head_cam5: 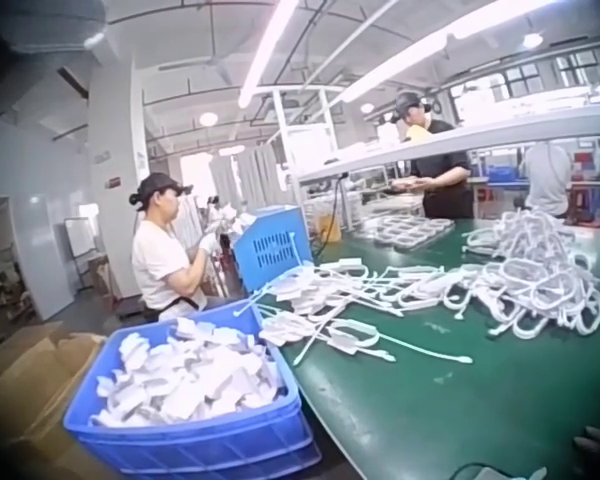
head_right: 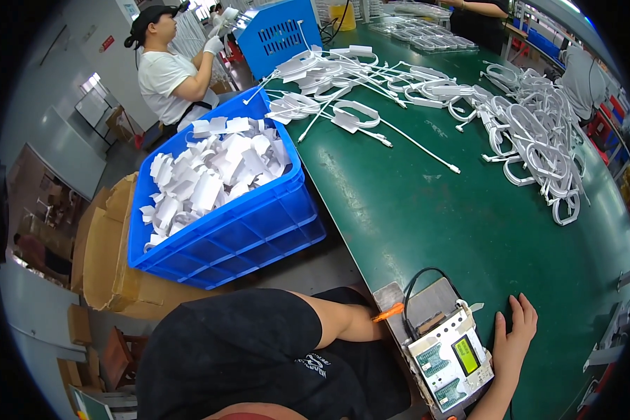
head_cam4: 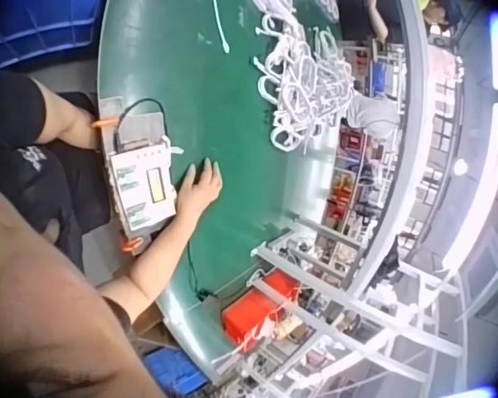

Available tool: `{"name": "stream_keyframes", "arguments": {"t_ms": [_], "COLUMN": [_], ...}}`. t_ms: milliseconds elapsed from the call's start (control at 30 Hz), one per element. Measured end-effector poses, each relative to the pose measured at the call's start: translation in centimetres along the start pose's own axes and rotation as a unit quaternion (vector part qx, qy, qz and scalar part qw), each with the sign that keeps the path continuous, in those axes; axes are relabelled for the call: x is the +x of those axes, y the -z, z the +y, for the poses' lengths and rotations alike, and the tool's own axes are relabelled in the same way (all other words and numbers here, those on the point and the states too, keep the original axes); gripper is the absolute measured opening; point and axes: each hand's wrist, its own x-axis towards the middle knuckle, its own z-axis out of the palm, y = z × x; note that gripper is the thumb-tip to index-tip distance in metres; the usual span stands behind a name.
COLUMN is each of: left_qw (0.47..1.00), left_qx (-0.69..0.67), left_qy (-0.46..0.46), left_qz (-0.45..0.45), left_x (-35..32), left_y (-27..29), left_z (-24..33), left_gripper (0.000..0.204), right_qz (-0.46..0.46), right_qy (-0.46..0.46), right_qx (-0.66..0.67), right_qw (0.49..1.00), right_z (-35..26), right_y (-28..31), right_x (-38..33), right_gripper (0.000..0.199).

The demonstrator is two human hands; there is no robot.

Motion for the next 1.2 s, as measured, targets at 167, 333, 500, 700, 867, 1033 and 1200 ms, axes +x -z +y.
{"name": "stream_keyframes", "arguments": {"t_ms": [167, 333, 500, 700, 867, 1033, 1200], "left_qw": [1.000, 1.000, 0.999, 0.999, 0.999, 0.999, 1.000], "left_qx": [-0.007, 0.006, 0.028, 0.035, 0.026, 0.027, -0.020], "left_qy": [-0.002, -0.025, -0.025, 0.021, 0.042, 0.031, -0.014], "left_qz": [0.006, 0.006, 0.004, -0.003, 0.003, 0.003, -0.004], "left_x": [-1.3, -0.2, 1.0, -0.3, -1.9, -0.3, 0.1], "left_y": [0.3, 0.1, -0.5, 0.2, 0.5, -0.2, -0.5], "left_z": [0.7, 0.0, -0.9, 0.4, 1.7, 0.5, -0.5], "left_gripper": [0.058, 0.059, 0.061, 0.059, 0.057, 0.056, 0.057], "right_qz": [-0.001, -0.003, -0.006, -0.008, -0.009, 0.003, -0.001], "right_qy": [0.002, -0.001, 0.002, 0.001, 0.003, 0.000, 0.004], "right_qx": [0.006, -0.001, -0.002, -0.002, -0.003, 0.011, 0.011], "right_qw": [1.000, 1.000, 1.000, 1.000, 1.000, 1.000, 1.000], "right_z": [-0.3, -0.4, -0.4, -0.3, -0.6, -0.3, -0.2], "right_y": [0.3, 0.3, 0.3, 0.4, 0.4, 0.2, 0.1], "right_x": [0.0, -0.1, 0.0, 0.0, 0.0, 0.1, 0.1], "right_gripper": [0.037, 0.036, 0.036, 0.036, 0.037, 0.037, 0.036]}}
